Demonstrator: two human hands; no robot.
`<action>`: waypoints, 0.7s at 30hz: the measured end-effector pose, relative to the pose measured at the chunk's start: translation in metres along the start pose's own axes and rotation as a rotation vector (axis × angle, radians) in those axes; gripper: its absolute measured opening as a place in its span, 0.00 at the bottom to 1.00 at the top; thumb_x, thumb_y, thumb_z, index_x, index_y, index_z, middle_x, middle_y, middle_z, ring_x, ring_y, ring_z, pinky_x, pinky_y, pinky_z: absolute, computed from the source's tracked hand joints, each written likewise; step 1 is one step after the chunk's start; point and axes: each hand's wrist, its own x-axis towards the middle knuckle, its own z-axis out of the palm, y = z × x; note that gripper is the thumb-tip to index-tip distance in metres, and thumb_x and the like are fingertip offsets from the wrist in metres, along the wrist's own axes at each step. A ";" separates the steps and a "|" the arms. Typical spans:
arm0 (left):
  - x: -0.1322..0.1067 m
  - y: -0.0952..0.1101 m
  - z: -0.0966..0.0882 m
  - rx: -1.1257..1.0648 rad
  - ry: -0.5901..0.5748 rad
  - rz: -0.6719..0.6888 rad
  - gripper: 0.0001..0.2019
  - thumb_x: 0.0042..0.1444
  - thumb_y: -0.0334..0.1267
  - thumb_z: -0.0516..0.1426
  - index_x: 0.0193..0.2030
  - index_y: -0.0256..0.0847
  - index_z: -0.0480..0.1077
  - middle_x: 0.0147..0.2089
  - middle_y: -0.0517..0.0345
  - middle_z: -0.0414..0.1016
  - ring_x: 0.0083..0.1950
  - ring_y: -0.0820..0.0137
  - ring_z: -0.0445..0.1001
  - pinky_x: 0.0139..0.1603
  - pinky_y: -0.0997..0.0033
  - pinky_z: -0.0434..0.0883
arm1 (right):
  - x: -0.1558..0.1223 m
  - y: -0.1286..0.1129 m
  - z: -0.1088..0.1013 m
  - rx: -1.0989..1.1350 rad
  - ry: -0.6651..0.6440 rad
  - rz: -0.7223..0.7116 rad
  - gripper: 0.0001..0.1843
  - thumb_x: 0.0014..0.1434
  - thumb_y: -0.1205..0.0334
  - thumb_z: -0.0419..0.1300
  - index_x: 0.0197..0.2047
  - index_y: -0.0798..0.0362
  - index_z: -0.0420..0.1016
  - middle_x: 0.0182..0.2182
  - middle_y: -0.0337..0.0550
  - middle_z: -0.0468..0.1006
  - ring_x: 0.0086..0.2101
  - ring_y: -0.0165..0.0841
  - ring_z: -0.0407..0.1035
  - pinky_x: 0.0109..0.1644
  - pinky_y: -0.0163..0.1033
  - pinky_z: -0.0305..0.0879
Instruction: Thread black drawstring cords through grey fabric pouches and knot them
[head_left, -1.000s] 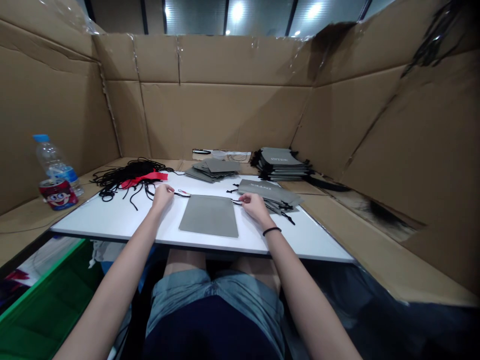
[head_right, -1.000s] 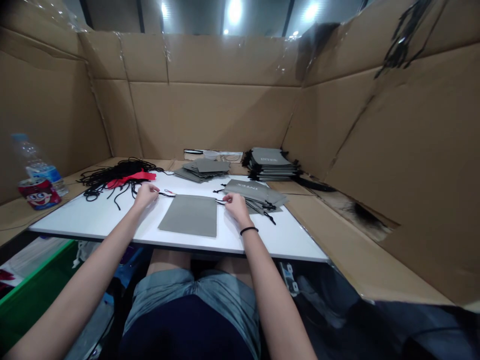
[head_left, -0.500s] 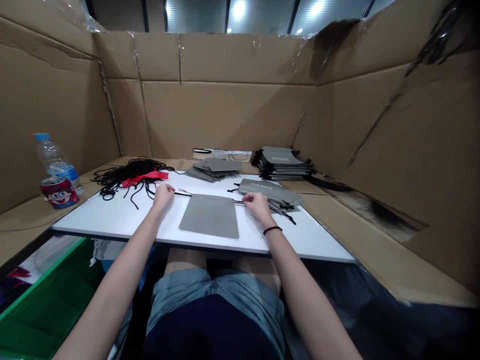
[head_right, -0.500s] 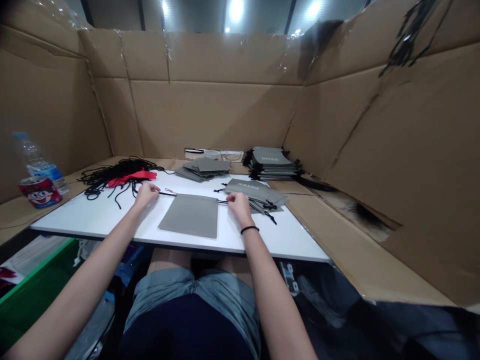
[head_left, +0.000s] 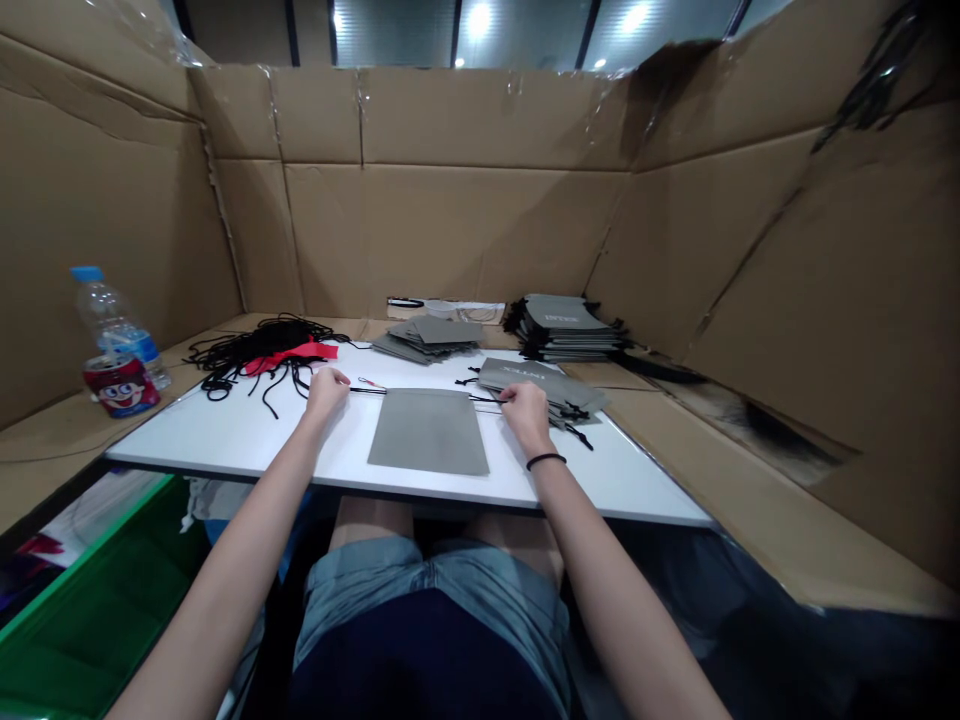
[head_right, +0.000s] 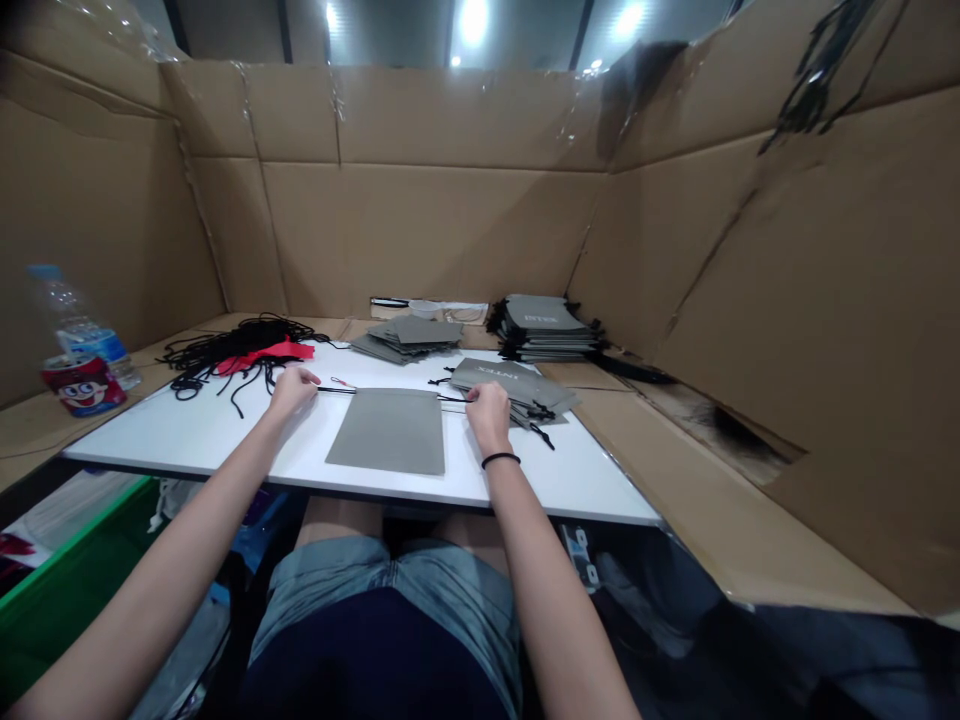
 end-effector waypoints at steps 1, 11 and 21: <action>0.000 0.000 0.000 0.001 -0.004 0.001 0.13 0.38 0.22 0.52 0.30 0.37 0.74 0.32 0.50 0.77 0.40 0.61 0.75 0.42 0.68 0.69 | 0.000 0.001 0.000 0.001 0.004 0.011 0.16 0.40 0.76 0.52 0.28 0.56 0.80 0.33 0.51 0.77 0.34 0.36 0.70 0.41 0.36 0.62; 0.003 0.000 0.002 0.020 -0.015 -0.007 0.10 0.40 0.22 0.53 0.27 0.38 0.72 0.34 0.49 0.77 0.42 0.61 0.75 0.44 0.70 0.68 | 0.003 0.000 -0.005 0.387 0.009 0.255 0.19 0.40 0.73 0.52 0.33 0.56 0.80 0.30 0.47 0.80 0.37 0.39 0.73 0.47 0.40 0.66; 0.002 0.001 0.002 0.019 -0.013 -0.001 0.10 0.40 0.23 0.53 0.27 0.37 0.73 0.35 0.48 0.78 0.43 0.60 0.75 0.46 0.68 0.69 | -0.001 0.000 -0.010 0.156 0.027 0.281 0.19 0.45 0.69 0.54 0.39 0.55 0.81 0.36 0.53 0.80 0.41 0.45 0.71 0.47 0.44 0.64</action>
